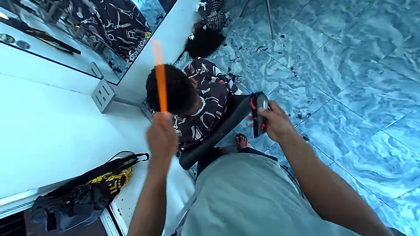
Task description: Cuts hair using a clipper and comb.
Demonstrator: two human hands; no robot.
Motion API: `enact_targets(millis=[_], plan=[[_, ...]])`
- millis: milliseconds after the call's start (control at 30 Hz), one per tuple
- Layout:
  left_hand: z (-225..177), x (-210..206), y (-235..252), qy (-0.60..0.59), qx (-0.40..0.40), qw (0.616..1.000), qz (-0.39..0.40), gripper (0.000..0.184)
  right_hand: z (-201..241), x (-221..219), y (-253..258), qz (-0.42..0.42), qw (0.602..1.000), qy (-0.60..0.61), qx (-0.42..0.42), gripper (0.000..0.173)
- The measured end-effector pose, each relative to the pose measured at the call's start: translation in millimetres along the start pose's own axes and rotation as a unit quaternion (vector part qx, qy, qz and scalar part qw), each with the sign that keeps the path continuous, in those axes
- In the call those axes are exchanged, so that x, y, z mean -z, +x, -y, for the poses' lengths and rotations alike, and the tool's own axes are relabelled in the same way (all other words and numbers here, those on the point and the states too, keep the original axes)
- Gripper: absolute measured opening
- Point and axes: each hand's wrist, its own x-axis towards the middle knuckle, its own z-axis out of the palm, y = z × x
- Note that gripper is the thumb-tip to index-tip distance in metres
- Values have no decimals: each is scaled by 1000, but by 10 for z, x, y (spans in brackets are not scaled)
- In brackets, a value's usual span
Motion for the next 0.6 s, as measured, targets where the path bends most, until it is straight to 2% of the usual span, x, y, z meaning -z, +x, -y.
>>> enact_targets(millis=[33, 100, 167, 233, 333, 467, 533, 600], plan=[[-2, -275, -176, -5, -16, 999, 38, 59, 52, -49, 86, 26, 999, 18, 13, 48], [97, -799, -336, -18, -64, 996, 62, 54, 171, -199, 280, 57, 998, 3, 39, 50], [237, -1170, -353, -14, -103, 995, 14, 50, 299, -348, 477, 82, 993, -59, 61, 52], [400, -1334, -349, 22, -126, 990, -64, 47, 401, -491, 651, 127, 976, -147, 94, 53], [635, -1258, -341, 79, -143, 976, -142, 40, 508, -730, 859, 189, 927, -282, 157, 52], [815, -1025, -307, 83, -170, 961, -202, 37, 657, -1006, 1002, 218, 836, -463, 197, 52], [790, -927, -272, 84, -178, 954, -224, 36, 736, -1095, 1012, 226, 796, -521, 211, 50], [748, -869, -251, 91, -188, 948, -240, 35, 770, -1141, 1014, 223, 778, -543, 226, 48]])
